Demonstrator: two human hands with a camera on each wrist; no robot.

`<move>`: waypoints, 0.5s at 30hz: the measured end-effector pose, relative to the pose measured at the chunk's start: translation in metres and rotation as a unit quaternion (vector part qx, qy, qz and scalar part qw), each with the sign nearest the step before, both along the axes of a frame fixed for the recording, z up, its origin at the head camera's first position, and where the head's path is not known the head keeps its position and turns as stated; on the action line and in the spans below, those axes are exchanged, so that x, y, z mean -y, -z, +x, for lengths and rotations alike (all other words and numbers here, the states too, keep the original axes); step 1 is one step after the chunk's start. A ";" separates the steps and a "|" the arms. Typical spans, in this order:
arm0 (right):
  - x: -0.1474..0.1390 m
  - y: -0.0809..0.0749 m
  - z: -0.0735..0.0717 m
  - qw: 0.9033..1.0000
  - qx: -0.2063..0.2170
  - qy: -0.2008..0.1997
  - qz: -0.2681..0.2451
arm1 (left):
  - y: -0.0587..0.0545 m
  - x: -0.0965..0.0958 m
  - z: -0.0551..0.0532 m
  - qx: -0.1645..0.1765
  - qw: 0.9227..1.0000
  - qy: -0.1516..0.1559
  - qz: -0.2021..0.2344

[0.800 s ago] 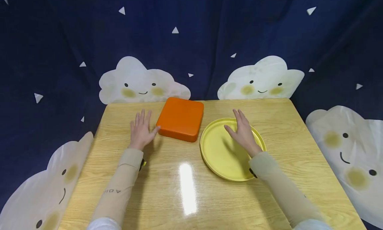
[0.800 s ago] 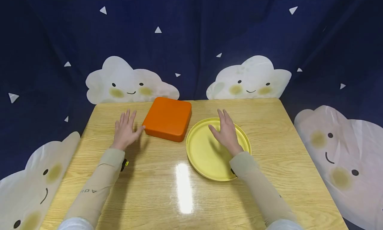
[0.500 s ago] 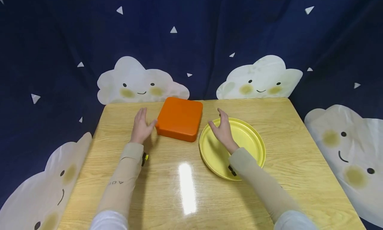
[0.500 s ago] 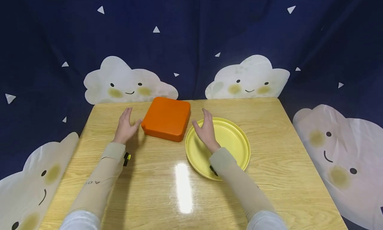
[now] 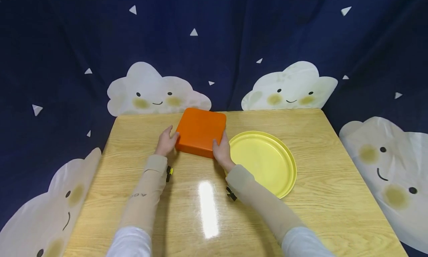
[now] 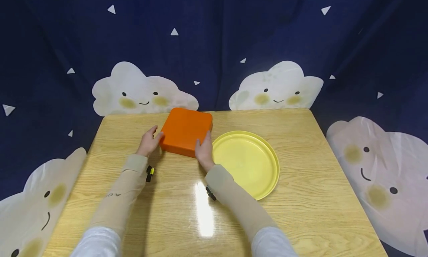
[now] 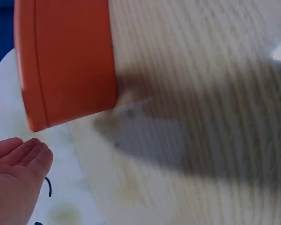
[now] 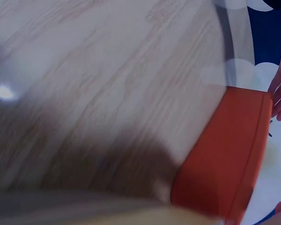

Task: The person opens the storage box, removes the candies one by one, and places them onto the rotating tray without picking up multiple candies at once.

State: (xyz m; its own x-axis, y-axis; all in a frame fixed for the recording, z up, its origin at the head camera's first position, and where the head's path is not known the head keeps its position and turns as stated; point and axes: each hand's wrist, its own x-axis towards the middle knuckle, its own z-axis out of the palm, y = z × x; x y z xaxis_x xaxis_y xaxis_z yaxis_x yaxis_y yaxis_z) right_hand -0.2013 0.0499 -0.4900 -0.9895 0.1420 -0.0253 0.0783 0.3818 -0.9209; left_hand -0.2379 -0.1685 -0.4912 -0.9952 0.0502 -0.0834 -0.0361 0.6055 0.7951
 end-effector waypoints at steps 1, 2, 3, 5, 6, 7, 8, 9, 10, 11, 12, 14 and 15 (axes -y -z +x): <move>0.001 0.003 0.001 1.000 0.008 -0.001 0.009 | 0.001 -0.001 0.001 0.004 1.000 0.000 -0.001; 0.002 0.007 0.000 1.000 0.014 -0.002 0.021 | 0.002 -0.002 0.001 0.008 1.000 0.000 0.000; 0.003 0.013 0.000 1.000 0.012 -0.003 0.027 | 0.003 -0.002 0.003 0.012 1.000 0.000 0.000; 0.005 0.035 -0.008 0.999 -0.007 0.002 0.036 | 0.006 -0.003 0.005 0.016 1.000 0.004 -0.009; 0.005 0.042 -0.012 0.999 -0.008 0.003 0.041 | 0.007 -0.003 0.006 0.020 1.000 0.004 -0.010; 0.006 0.046 -0.013 0.999 -0.008 0.004 0.047 | 0.008 -0.004 0.007 0.022 1.000 0.004 -0.010; 0.008 0.049 -0.015 0.999 -0.005 0.008 0.043 | 0.009 -0.004 0.008 0.027 1.000 0.002 -0.009; 0.010 0.049 -0.016 0.999 0.000 0.013 0.039 | 0.010 -0.004 0.008 0.031 0.999 -0.001 -0.007; 0.012 0.047 -0.016 0.999 0.011 0.015 0.036 | 0.011 -0.004 0.009 0.037 0.999 -0.004 -0.004; 0.013 0.033 -0.011 0.999 0.031 0.013 0.038 | 0.012 -0.004 0.009 0.040 0.999 -0.008 -0.002; 0.013 0.028 -0.009 0.998 0.035 0.011 0.047 | 0.014 -0.005 0.008 0.039 0.999 -0.011 0.001; 0.015 0.017 -0.003 0.997 0.036 0.011 0.063 | 0.016 -0.005 0.007 0.041 0.999 -0.015 0.005; 0.013 0.039 -0.012 0.997 0.031 0.009 0.074 | 0.017 -0.005 0.006 0.041 0.999 -0.017 0.005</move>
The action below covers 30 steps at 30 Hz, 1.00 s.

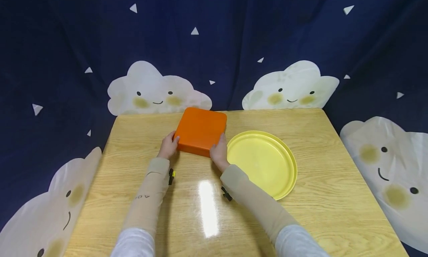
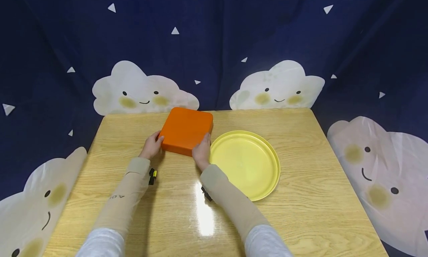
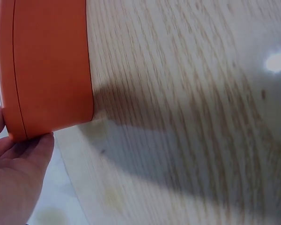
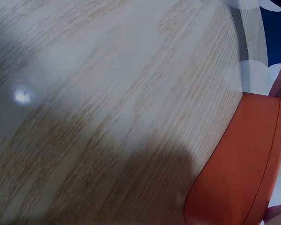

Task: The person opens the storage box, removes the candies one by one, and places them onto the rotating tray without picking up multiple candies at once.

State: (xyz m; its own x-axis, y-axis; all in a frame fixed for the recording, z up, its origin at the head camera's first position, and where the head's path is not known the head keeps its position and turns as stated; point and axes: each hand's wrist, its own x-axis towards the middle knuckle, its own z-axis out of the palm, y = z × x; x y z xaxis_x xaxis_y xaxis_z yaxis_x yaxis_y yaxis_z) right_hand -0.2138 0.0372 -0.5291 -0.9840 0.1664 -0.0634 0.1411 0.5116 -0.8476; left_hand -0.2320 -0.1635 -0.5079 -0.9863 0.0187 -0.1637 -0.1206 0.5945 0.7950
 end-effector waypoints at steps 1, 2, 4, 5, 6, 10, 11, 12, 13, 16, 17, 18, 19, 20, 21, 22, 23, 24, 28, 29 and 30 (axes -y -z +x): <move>0.000 -0.001 0.001 1.000 0.001 0.000 0.004 | 0.001 0.000 -0.001 -0.001 1.000 -0.001 0.000; 0.000 -0.002 0.002 1.000 0.001 0.000 0.005 | 0.001 0.000 -0.001 -0.002 1.000 -0.001 0.002; 0.000 -0.002 0.002 1.000 0.007 0.002 -0.001 | 0.002 0.000 -0.001 -0.002 1.000 -0.002 0.008; 0.000 -0.002 0.002 1.000 0.010 0.001 -0.006 | 0.002 0.000 0.000 -0.004 1.000 -0.004 0.011; 0.000 -0.001 0.002 1.000 0.010 0.001 -0.008 | 0.003 0.000 0.001 -0.006 1.000 -0.006 0.013; 0.003 -0.026 0.015 1.000 0.019 -0.002 -0.010 | 0.003 0.001 0.006 -0.016 1.000 -0.014 0.015; 0.004 -0.025 0.016 1.000 0.017 -0.003 -0.012 | 0.003 0.001 0.007 -0.015 1.000 -0.015 0.014; 0.004 -0.025 0.016 1.000 0.016 -0.004 -0.016 | 0.002 0.001 0.008 -0.015 1.000 -0.017 0.011; 0.004 -0.025 0.017 1.000 0.015 -0.006 -0.021 | 0.002 0.002 0.010 -0.016 1.000 -0.021 0.012; 0.005 -0.024 0.019 0.999 0.013 -0.017 -0.025 | 0.003 0.004 0.014 -0.010 0.999 -0.029 0.026; 0.005 -0.024 0.020 0.999 0.014 -0.021 -0.025 | 0.006 0.005 0.015 -0.012 0.999 -0.030 0.032; 0.005 -0.024 0.021 0.999 0.015 -0.026 -0.026 | 0.008 0.006 0.016 -0.017 0.999 -0.031 0.038; 0.005 -0.024 0.022 0.999 0.016 -0.030 -0.026 | 0.020 0.012 0.014 -0.038 0.997 -0.027 0.056; 0.005 -0.025 0.024 0.999 0.018 -0.034 -0.026 | 0.023 0.013 0.015 -0.041 0.997 -0.026 0.061; 0.004 -0.025 0.025 0.999 0.020 -0.037 -0.029 | 0.025 0.014 0.017 -0.044 0.996 -0.026 0.067; 0.004 -0.025 0.026 0.999 0.021 -0.040 -0.030 | 0.026 0.014 0.019 -0.049 0.996 -0.025 0.069; 0.004 -0.026 0.028 0.998 0.024 -0.042 -0.033 | 0.026 0.014 0.021 -0.046 0.996 -0.028 0.073; 0.004 -0.026 0.030 0.998 0.025 -0.046 -0.035 | 0.024 0.014 0.025 -0.044 0.996 -0.029 0.073; 0.002 -0.024 0.035 0.997 0.023 -0.061 -0.036 | 0.007 0.009 0.043 -0.025 0.997 -0.041 0.059; 0.002 -0.024 0.037 0.997 0.023 -0.063 -0.039 | 0.005 0.008 0.047 -0.024 0.997 -0.046 0.058; 0.002 -0.023 0.039 0.997 0.023 -0.066 -0.038 | 0.003 0.007 0.050 -0.021 0.997 -0.048 0.054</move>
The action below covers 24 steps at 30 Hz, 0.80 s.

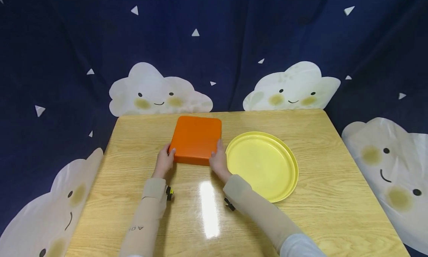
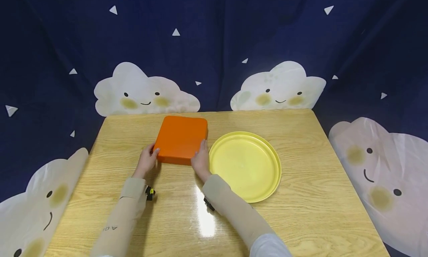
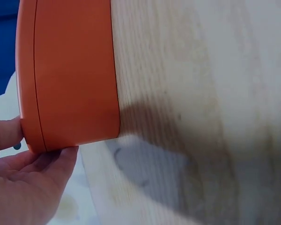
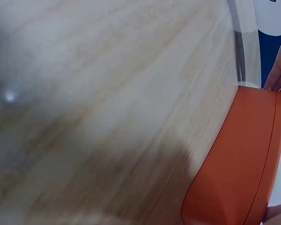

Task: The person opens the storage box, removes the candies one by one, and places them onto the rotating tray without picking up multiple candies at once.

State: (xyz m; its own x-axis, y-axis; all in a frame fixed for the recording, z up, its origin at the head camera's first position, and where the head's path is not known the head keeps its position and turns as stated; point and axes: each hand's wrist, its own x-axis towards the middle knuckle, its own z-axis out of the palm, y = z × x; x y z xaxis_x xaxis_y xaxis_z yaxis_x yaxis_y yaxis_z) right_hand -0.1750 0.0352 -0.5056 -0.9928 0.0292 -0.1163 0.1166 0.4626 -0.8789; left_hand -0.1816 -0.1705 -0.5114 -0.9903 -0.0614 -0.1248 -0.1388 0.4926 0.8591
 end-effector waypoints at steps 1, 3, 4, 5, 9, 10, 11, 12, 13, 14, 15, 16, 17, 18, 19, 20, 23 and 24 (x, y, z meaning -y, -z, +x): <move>0.000 0.001 0.002 1.000 -0.001 -0.002 0.000 | -0.001 0.000 0.003 -0.002 1.000 -0.003 -0.001; 0.000 0.001 0.006 1.000 -0.001 -0.004 -0.001 | -0.002 -0.001 0.010 -0.001 1.000 -0.007 -0.002; 0.000 0.001 0.008 1.000 -0.002 -0.006 -0.003 | -0.003 -0.002 0.013 -0.001 1.000 -0.013 0.001; 0.000 0.001 0.010 1.000 -0.003 -0.007 -0.010 | -0.003 -0.002 0.016 0.000 1.000 -0.016 0.004; -0.002 0.003 0.017 1.000 -0.011 -0.015 -0.012 | -0.002 -0.004 0.026 0.006 1.000 -0.023 0.012; -0.002 0.003 0.019 1.000 -0.012 -0.017 -0.011 | -0.002 -0.004 0.028 0.008 1.000 -0.026 0.012; -0.003 0.004 0.020 1.000 -0.013 -0.018 -0.010 | -0.002 -0.004 0.030 0.010 1.000 -0.026 0.011; -0.003 0.004 0.022 1.000 -0.015 -0.018 -0.006 | -0.001 -0.004 0.032 0.009 1.000 -0.027 0.012; -0.003 0.005 0.024 1.000 -0.016 -0.019 -0.005 | -0.001 -0.005 0.034 0.009 0.999 -0.029 0.012; -0.004 0.005 0.025 1.000 -0.020 -0.021 -0.003 | 0.000 -0.005 0.036 0.009 0.999 -0.031 0.013; -0.004 0.005 0.027 1.000 -0.022 -0.022 -0.004 | 0.000 -0.005 0.038 0.005 0.999 -0.032 0.013; -0.005 0.006 0.028 0.999 -0.024 -0.022 -0.002 | 0.000 -0.005 0.041 0.004 0.999 -0.034 0.013; -0.005 0.006 0.030 0.999 -0.026 -0.023 -0.002 | 0.000 -0.006 0.044 0.001 0.999 -0.035 0.015; -0.005 0.006 0.032 0.999 -0.028 -0.026 -0.002 | 0.000 -0.006 0.046 0.000 0.999 -0.037 0.017; -0.006 0.006 0.033 0.999 -0.029 -0.029 0.000 | 0.000 -0.006 0.049 -0.001 0.999 -0.040 0.017; -0.006 0.007 0.035 0.999 -0.030 -0.031 0.001 | 0.001 -0.006 0.052 -0.003 0.999 -0.041 0.016; -0.007 0.007 0.041 0.999 -0.030 -0.039 -0.005 | 0.001 -0.007 0.060 -0.011 0.999 -0.046 0.012; -0.008 0.007 0.043 0.999 -0.030 -0.042 -0.005 | 0.002 -0.008 0.062 -0.018 0.999 -0.048 0.009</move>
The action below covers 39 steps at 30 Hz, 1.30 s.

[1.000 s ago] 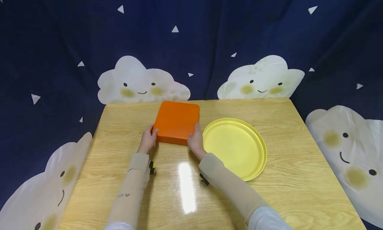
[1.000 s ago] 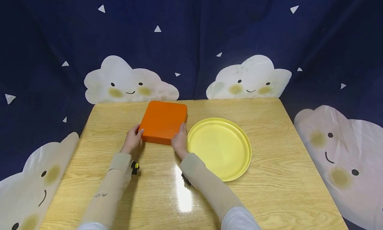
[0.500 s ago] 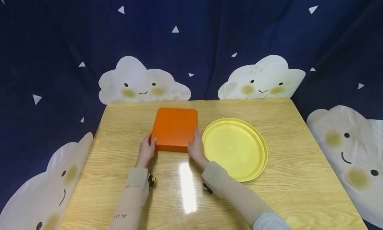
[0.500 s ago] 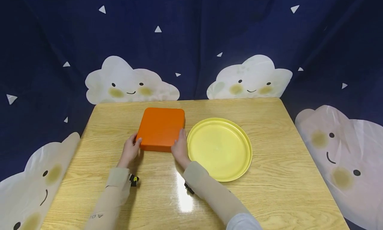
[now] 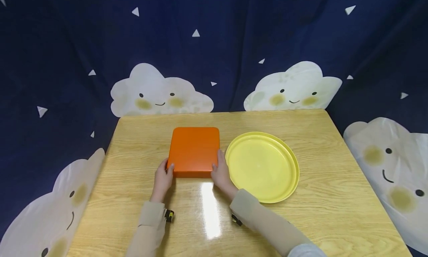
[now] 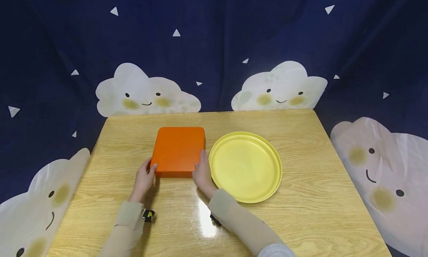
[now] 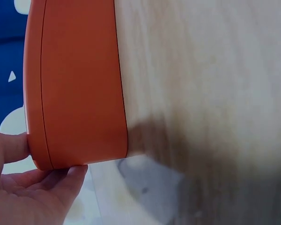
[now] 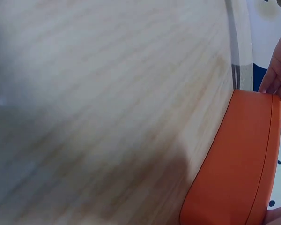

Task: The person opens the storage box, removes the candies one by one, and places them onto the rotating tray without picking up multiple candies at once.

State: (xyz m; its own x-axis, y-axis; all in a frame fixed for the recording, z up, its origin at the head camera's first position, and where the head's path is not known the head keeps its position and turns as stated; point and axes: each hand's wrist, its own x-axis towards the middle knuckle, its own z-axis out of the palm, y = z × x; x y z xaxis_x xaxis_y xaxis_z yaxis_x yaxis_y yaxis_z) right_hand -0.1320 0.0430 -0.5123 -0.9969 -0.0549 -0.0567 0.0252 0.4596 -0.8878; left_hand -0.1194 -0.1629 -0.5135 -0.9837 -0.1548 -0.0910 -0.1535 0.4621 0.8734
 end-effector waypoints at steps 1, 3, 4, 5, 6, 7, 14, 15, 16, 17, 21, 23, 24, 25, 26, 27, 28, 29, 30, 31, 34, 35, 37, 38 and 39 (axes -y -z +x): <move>-0.001 0.000 0.002 1.000 -0.005 -0.002 0.000 | 0.001 0.000 0.002 -0.006 1.000 -0.002 0.000; -0.002 0.000 0.007 1.000 -0.014 -0.007 -0.005 | 0.002 -0.001 0.007 -0.016 1.000 -0.006 0.001; -0.003 0.000 0.009 1.000 -0.018 -0.009 -0.009 | 0.003 -0.001 0.010 -0.020 1.000 -0.008 0.000; -0.003 0.000 0.011 1.000 -0.020 -0.011 -0.010 | 0.003 -0.001 0.012 -0.024 1.000 -0.011 0.001; -0.004 0.000 0.013 1.000 -0.024 -0.013 -0.013 | 0.004 -0.001 0.014 -0.026 1.000 -0.012 0.003; -0.004 -0.001 0.015 0.999 -0.026 -0.016 -0.019 | 0.004 -0.002 0.017 -0.024 1.000 -0.014 0.005; -0.006 -0.001 0.027 0.999 -0.033 -0.031 -0.020 | 0.005 -0.002 0.031 -0.025 0.999 -0.027 0.007; -0.006 -0.001 0.028 0.999 -0.035 -0.032 -0.020 | 0.005 -0.002 0.033 -0.027 0.999 -0.029 0.004; -0.007 0.000 0.030 0.999 -0.035 -0.034 -0.020 | 0.005 -0.002 0.035 -0.030 0.999 -0.030 0.001; -0.007 0.000 0.032 0.999 -0.035 -0.035 -0.020 | 0.005 -0.003 0.036 -0.032 0.999 -0.031 0.000; -0.008 0.000 0.038 0.998 -0.033 -0.039 -0.025 | 0.006 -0.004 0.041 -0.029 0.999 -0.035 -0.003; -0.009 -0.001 0.041 0.998 -0.034 -0.039 -0.029 | 0.006 -0.004 0.043 -0.027 0.999 -0.038 -0.002; -0.009 -0.001 0.041 0.998 -0.034 -0.039 -0.030 | 0.006 -0.005 0.044 -0.025 0.999 -0.040 -0.001; -0.009 -0.002 0.042 0.998 -0.035 -0.040 -0.032 | 0.006 -0.005 0.044 -0.025 0.999 -0.041 -0.001; -0.009 -0.002 0.042 0.998 -0.034 -0.039 -0.032 | 0.007 -0.005 0.044 -0.025 0.999 -0.043 0.001; -0.009 -0.003 0.042 0.998 -0.034 -0.039 -0.030 | 0.007 -0.005 0.044 -0.026 0.999 -0.044 0.002; -0.009 -0.003 0.042 0.998 -0.034 -0.039 -0.029 | 0.007 -0.005 0.045 -0.027 0.999 -0.045 0.001; -0.009 -0.002 0.042 0.998 -0.034 -0.039 -0.028 | 0.007 -0.005 0.044 -0.027 0.999 -0.045 0.002; -0.009 -0.002 0.042 0.998 -0.034 -0.039 -0.028 | 0.007 -0.005 0.045 -0.028 0.999 -0.046 0.004; -0.009 -0.002 0.041 0.998 -0.034 -0.038 -0.027 | 0.006 -0.005 0.045 -0.030 0.998 -0.046 0.005; -0.010 -0.001 0.040 0.998 -0.042 -0.035 -0.014 | 0.003 -0.003 0.044 -0.021 0.999 -0.037 0.013; -0.010 -0.002 0.039 0.998 -0.046 -0.035 -0.007 | 0.000 -0.002 0.043 -0.014 0.999 -0.033 0.018; -0.011 -0.003 0.037 0.998 -0.059 -0.033 0.012 | -0.006 0.003 0.040 0.013 0.999 -0.018 0.026; -0.011 -0.004 0.035 0.997 -0.063 -0.032 0.020 | -0.009 0.007 0.038 0.030 0.999 -0.007 0.026; -0.012 -0.005 0.033 0.997 -0.066 -0.033 0.024 | -0.013 0.010 0.035 0.047 0.999 0.005 0.028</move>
